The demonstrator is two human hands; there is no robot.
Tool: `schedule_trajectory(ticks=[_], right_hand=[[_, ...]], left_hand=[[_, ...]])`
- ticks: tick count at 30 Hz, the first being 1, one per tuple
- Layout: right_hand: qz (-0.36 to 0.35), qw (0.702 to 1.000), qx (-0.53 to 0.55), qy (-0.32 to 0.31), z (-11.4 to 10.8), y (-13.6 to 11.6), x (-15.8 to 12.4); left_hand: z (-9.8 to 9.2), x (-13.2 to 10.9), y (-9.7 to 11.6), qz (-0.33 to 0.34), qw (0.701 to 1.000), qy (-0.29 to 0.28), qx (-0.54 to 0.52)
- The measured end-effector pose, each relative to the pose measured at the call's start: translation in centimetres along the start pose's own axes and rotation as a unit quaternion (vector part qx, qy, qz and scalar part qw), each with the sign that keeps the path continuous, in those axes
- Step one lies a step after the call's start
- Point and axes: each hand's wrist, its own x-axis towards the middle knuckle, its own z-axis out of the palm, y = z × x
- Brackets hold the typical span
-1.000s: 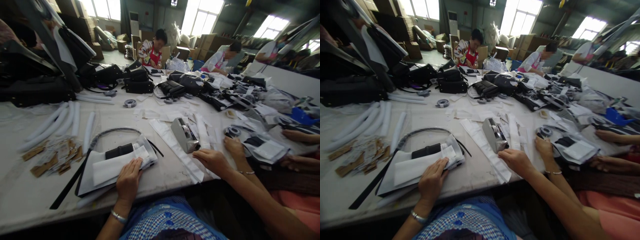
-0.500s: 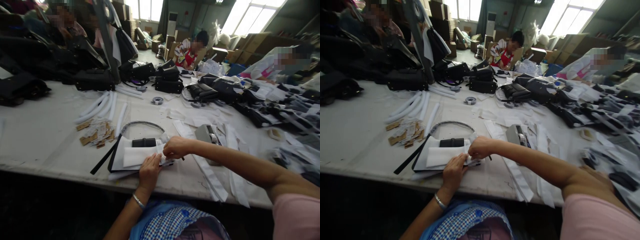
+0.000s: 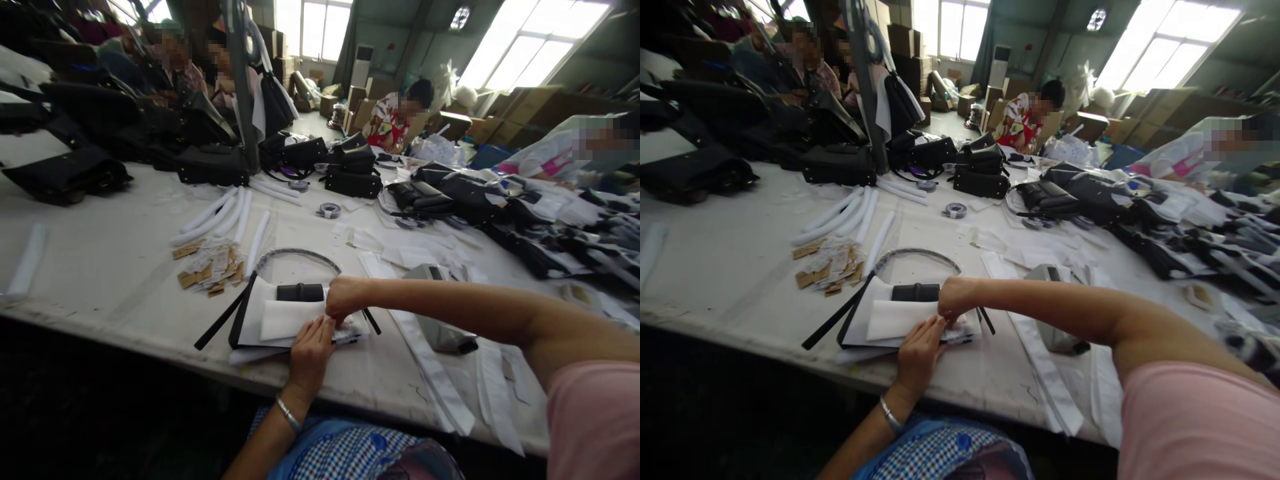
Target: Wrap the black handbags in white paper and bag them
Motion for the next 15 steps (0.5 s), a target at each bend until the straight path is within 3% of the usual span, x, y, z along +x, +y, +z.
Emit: schedule_trajectory(ticks=[7,15], right_hand=[[0.014,1.0,-0.005,0.01,-0.5,2.0,1.2],[0.043,0.994,0.094,0.045,0.4,4.2,2.4]], left_hand=[[-0.1,0.1,0.0,-0.003,1.0,-0.002,0.012],[0.0,0.1,0.2,-0.019,1.0,-0.01,0.003]])
